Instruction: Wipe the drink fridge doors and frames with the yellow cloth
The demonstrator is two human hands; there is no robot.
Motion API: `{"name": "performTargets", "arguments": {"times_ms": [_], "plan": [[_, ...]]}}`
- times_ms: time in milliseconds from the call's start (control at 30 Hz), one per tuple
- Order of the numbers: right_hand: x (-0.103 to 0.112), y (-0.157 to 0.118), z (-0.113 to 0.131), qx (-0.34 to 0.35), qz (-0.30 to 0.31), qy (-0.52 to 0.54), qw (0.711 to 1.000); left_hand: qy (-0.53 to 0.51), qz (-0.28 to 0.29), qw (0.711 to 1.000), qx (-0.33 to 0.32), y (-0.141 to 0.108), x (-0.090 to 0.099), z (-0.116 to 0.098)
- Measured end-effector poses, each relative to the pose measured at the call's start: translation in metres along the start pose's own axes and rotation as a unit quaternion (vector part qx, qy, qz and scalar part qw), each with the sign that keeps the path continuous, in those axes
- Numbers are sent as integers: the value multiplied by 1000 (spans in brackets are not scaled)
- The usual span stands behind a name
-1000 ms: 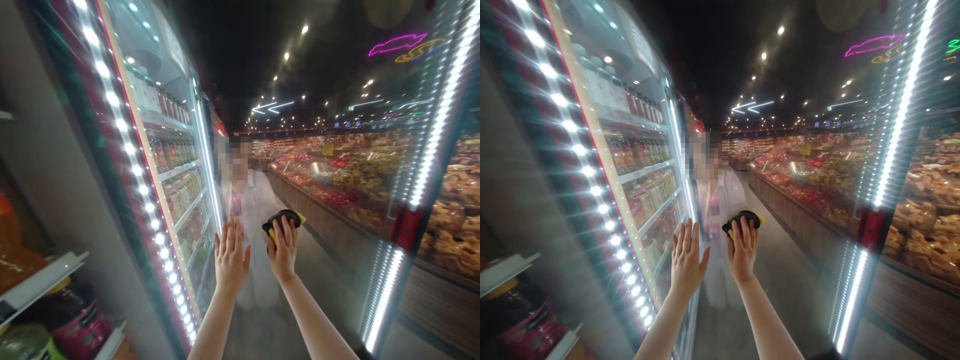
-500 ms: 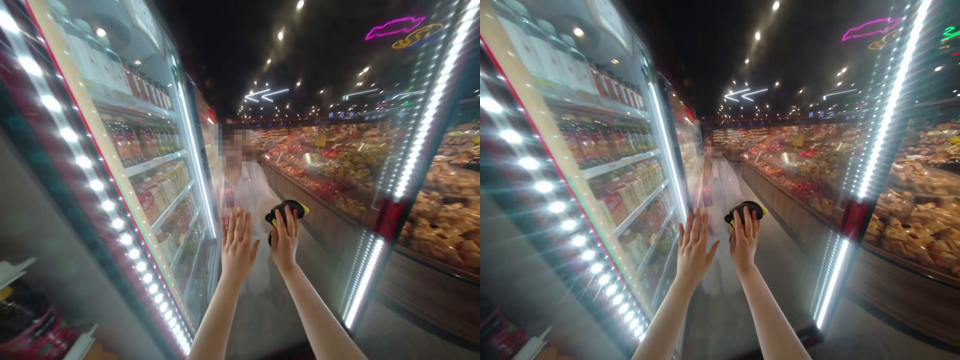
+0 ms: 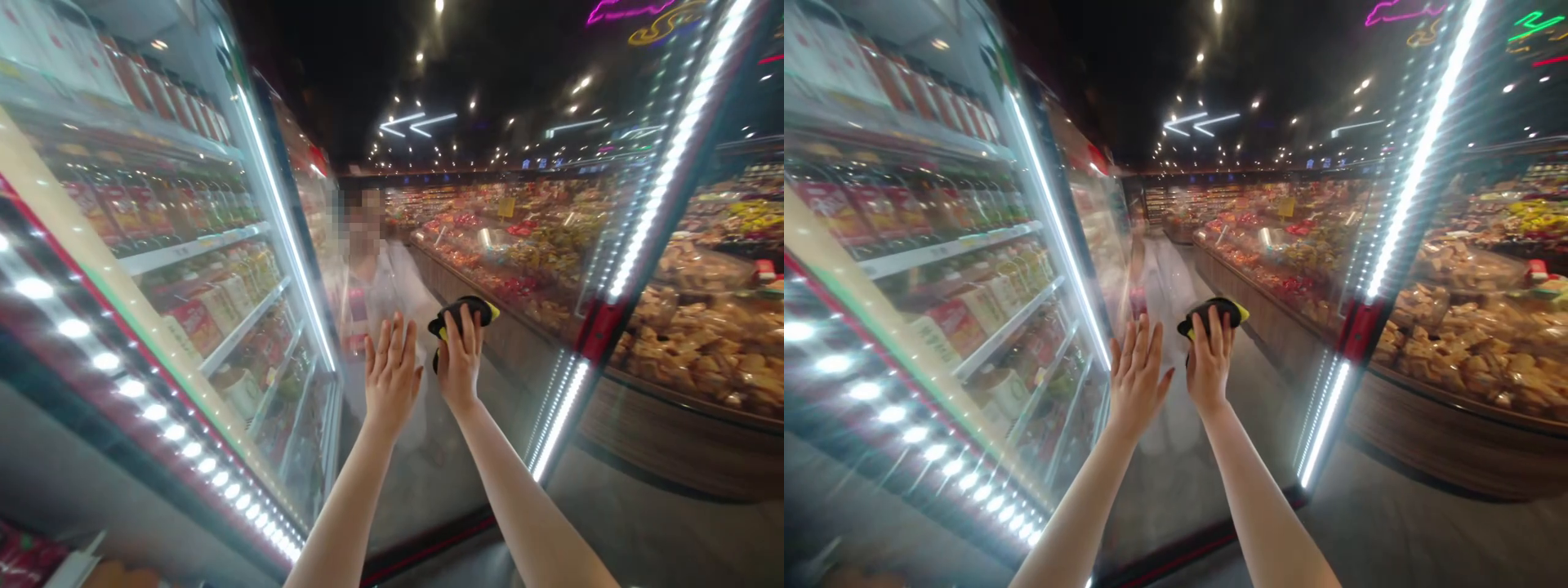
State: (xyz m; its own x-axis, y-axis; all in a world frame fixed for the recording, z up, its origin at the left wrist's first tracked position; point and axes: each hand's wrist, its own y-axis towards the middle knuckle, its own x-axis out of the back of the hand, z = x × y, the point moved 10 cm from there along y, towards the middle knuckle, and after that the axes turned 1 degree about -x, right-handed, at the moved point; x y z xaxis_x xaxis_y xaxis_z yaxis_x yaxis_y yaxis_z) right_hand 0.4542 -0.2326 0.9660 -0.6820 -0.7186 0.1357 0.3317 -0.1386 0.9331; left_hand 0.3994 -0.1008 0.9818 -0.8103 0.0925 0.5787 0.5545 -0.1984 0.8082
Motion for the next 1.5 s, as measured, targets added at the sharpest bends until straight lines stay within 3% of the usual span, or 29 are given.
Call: {"name": "performTargets", "arguments": {"times_ms": [100, 200, 267, 333, 433, 533, 667, 767, 833, 900, 1000, 1067, 1133, 1233, 1367, 1500], "plan": [[-2, 27, 5, 56, 42, -21, 997, 3, 0, 1000, -3, 7, -5, -6], [17, 51, -32, 11, -2, -40, 999, 11, -7, 1000, -4, 12, -6, -11], [33, 46, -58, -43, -65, -38, 996, 19, -14, 1000, -8, 12, -6, -15], [38, 26, -67, -76, -100, -29, 992, 26, -20, 999, -12, 10, -6, -18], [22, 8, -53, -50, -59, -18, 997, 31, -18, 999, -18, 10, -11, -23], [16, 20, -42, 12, -11, -17, 1000, 33, -16, 999, -22, 16, -18, -31], [33, 49, -84, 0, -15, -44, 999, 22, -30, 999, -30, 27, -24, -47], [50, 35, -119, -68, -77, -50, 993, 10, -34, 999, -31, 30, -31, -57], [50, 17, -125, -90, -87, -47, 991, 1, -30, 999, -30, 31, -36, -63], [42, 9, -118, -70, -57, -39, 995, -6, -26, 999, -37, 33, -41, -71], [36, 26, -111, -9, 2, -30, 999, -14, -20, 998, -52, 40, -48, -85], [43, 45, -127, -9, 11, -41, 999, -17, -16, 998, -56, 46, -53, -94], [57, 55, -158, -51, -12, -56, 997, -18, -11, 998, -58, 51, -59, -104], [71, 43, -190, -105, -61, -65, 990, -17, -3, 998, -63, 55, -69, -120], [65, 26, -185, -60, -36, -45, 997, -10, 3, 997, -75, 57, -83, -137], [71, 54, -191, -8, -1, -14, 1000, -6, 6, 996, -92, 65, -93, -153]]}}
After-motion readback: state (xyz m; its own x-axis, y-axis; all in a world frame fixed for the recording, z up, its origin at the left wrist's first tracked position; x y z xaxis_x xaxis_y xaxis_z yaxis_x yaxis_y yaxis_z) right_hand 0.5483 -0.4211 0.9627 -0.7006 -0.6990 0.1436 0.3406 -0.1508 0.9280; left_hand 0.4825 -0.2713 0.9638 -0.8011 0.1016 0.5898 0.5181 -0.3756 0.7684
